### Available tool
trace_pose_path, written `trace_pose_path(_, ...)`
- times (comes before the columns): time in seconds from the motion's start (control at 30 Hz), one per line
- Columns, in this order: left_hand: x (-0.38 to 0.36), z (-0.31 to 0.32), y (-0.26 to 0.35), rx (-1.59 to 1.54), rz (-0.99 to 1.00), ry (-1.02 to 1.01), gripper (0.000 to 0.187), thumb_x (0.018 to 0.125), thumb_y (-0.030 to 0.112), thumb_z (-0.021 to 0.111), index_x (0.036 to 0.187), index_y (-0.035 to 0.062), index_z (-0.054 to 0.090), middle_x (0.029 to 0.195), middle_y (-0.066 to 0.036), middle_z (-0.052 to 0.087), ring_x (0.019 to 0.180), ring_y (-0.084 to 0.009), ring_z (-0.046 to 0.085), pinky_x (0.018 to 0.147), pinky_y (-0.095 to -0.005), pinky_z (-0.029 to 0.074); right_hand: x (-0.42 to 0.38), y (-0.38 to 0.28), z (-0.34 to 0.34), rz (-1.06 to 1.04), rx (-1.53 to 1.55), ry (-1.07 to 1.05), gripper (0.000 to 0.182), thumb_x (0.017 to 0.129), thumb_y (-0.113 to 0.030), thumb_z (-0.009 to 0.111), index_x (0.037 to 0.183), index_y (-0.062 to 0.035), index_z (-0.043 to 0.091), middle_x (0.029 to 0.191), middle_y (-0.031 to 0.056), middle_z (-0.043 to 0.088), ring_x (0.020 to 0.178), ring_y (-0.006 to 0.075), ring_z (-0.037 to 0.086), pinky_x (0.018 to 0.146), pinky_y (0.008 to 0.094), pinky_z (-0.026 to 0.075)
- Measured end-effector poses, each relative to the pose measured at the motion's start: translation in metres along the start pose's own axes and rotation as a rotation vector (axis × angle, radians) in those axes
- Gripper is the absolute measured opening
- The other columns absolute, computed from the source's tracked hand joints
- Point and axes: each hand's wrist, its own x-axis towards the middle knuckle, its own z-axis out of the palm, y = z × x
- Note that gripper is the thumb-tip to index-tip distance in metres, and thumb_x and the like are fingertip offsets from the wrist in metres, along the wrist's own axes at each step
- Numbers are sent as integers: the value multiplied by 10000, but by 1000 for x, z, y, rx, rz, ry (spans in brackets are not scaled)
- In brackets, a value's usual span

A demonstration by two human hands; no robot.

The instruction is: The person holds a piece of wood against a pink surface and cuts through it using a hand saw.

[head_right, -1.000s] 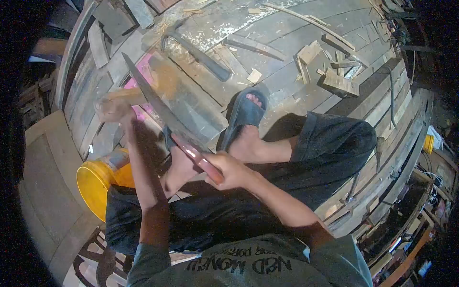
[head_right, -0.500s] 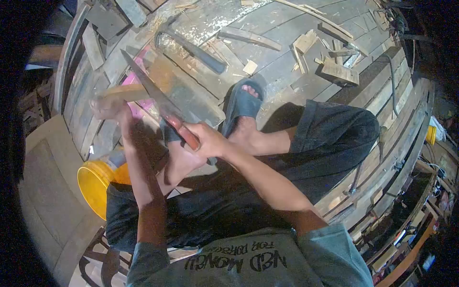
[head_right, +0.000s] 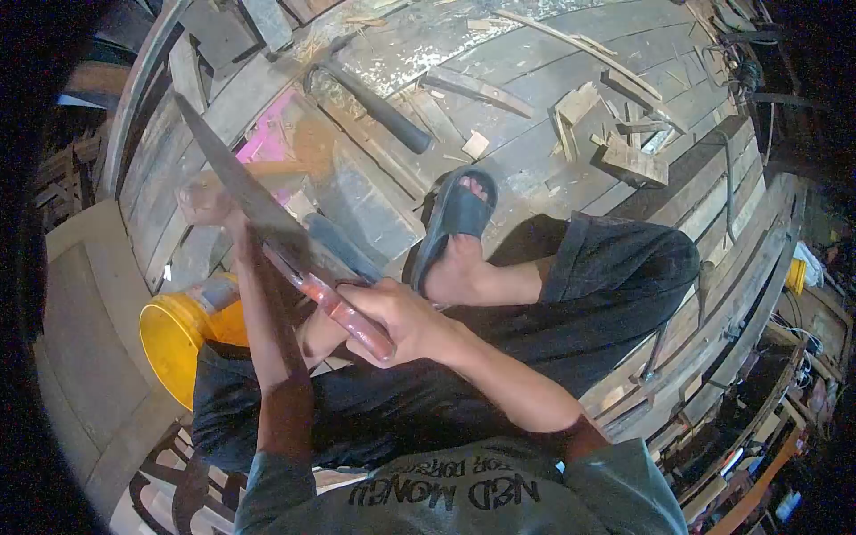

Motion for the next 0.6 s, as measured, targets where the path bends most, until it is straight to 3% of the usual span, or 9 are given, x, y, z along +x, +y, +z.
trace_pose_path(0.2,0,-4,-9,74,56,-24,434,942,300,334,645,-6,414,575,-111,483,516,-233,452,508,-388,392,-26,-1,8,73,-11,-65,277,706,-73,667,958,-39,555,607,114,510,530,354,547,500,384,427)
trace_pose_path(0.37,-14,-11,7,91,91,-51,431,942,300,337,649,-6,411,570,-110,478,511,-232,448,503,-386,391,13,21,5,85,5,-14,282,725,-105,677,953,-17,538,733,173,550,634,350,553,569,398,444)
trace_pose_path(0.4,-13,-10,7,90,96,-54,430,942,301,337,650,-6,411,570,-110,477,510,-231,447,502,-385,391,24,35,-2,106,-3,-82,264,732,-108,673,934,-12,534,745,175,554,643,350,560,581,383,451)
trace_pose_path(0.47,-7,-8,7,48,89,-58,427,944,302,343,654,-5,405,567,-105,466,510,-226,444,501,-379,389,17,34,-5,195,59,-101,267,725,-98,677,940,-12,544,769,166,574,664,340,575,609,369,463)
trace_pose_path(0.53,-3,-5,-6,37,51,-42,428,945,305,341,655,-5,393,562,-97,439,513,-224,434,500,-377,379,-5,22,-4,108,23,-42,281,712,-94,683,948,-18,551,793,147,599,684,330,595,631,367,472)
trace_pose_path(0.57,-3,-3,-24,61,18,-25,433,945,307,334,652,-7,386,559,-94,421,514,-226,425,498,-380,371,-25,21,-3,284,60,-85,292,700,-85,681,954,-22,553,824,141,604,713,336,605,645,375,477)
trace_pose_path(0.6,-1,1,-24,49,15,-3,437,943,308,326,648,-10,380,561,-96,415,520,-232,422,500,-386,365,-24,20,0,183,55,-17,285,707,-75,665,966,-32,554,818,148,587,714,340,603,643,377,477)
